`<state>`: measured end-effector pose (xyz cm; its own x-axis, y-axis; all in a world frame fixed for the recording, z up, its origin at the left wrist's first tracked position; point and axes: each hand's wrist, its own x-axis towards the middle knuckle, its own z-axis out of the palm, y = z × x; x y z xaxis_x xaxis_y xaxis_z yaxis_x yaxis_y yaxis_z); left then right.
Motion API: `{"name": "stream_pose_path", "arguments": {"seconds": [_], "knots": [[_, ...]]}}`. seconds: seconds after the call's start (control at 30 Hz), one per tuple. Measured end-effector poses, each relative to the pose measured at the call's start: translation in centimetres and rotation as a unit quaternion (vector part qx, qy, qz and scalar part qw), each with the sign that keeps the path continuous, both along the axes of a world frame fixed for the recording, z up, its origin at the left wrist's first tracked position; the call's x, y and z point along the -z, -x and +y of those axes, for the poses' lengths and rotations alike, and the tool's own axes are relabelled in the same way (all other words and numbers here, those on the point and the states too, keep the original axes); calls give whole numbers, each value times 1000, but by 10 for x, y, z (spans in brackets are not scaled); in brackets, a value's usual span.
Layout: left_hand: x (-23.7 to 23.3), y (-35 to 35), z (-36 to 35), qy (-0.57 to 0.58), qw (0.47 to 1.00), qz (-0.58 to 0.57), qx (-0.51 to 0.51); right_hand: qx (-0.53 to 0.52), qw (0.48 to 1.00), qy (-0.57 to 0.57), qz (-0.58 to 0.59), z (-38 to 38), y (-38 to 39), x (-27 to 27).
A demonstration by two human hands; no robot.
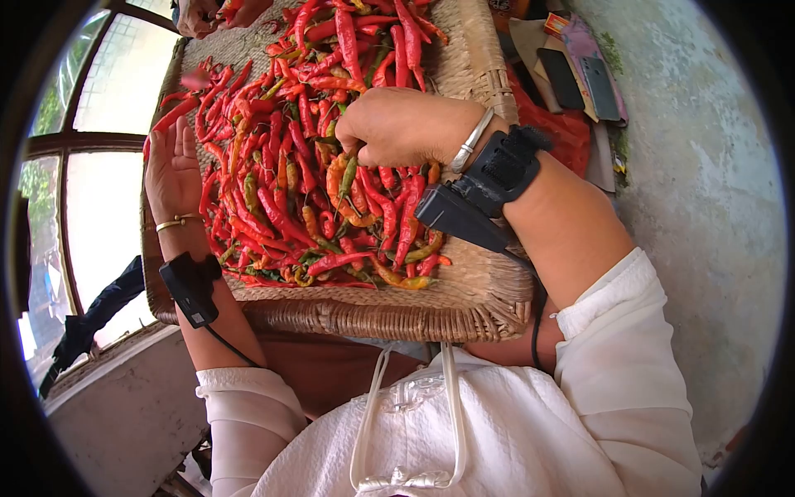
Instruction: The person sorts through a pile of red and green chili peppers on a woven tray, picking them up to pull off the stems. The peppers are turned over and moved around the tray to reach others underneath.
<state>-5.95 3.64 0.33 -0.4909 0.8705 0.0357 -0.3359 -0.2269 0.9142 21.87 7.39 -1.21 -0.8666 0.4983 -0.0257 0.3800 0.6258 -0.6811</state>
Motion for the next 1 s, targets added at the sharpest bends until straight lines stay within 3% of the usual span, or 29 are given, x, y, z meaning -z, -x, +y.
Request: {"name": "stream_pose_path", "arguments": {"seconds": [0.03, 0.07, 0.17, 0.23, 0.3, 0.4, 0.53, 0.57, 0.63, 0.7, 0.73, 0.8, 0.83, 0.9, 0.97, 1.0], "knots": [[-1, -3, 1, 38, 996, -65, -43, 0, 1000, 0, -1, 0, 2, -1], [11, 9, 0, 95, 993, -62, 6, 3, 999, -8, -37, 1, 4, -3], [0, -35, -12, 172, 937, 216, 212, 16, 998, -27, -61, 1, 7, -6], [-2, -66, -24, 221, 866, 293, 339, 25, 998, -36, -51, -1, 9, -7], [6, -80, -30, 248, 820, 290, 427, 39, 998, -29, -32, -2, 11, -10], [9, -81, -30, 278, 820, 271, 420, 29, 996, -66, 51, -1, 9, 2], [6, -57, -26, 299, 821, 275, 401, 99, 978, -181, 37, 4, 7, 3], [3, -49, -23, 288, 829, 293, 380, 123, 979, -160, 38, 6, 6, 2], [-2, -31, -16, 226, 898, 247, 287, 148, 978, -141, 40, 7, 6, 0], [-2, -20, -8, 76, 986, 49, 142, 126, 989, -34, 75, 8, 9, -2], [1, -18, -2, 78, 997, 26, 7, 125, 989, -34, 74, 7, 10, -6], [2, -21, -4, 108, 991, 81, 6, 159, 957, 236, 64, 2, 13, -15], [1, -25, -6, 139, 981, 136, 5, 158, 957, 235, 64, 0, 14, -15], [-3, -50, -16, 171, 947, 206, 175, 164, 917, 345, 112, -3, 18, -13], [4, -65, -22, 185, 890, 201, 365, 163, 908, 363, 132, -5, 22, -11], [4, -74, -26, 220, 865, 234, 386, 163, 898, 380, 153, -6, 23, -10]]}}
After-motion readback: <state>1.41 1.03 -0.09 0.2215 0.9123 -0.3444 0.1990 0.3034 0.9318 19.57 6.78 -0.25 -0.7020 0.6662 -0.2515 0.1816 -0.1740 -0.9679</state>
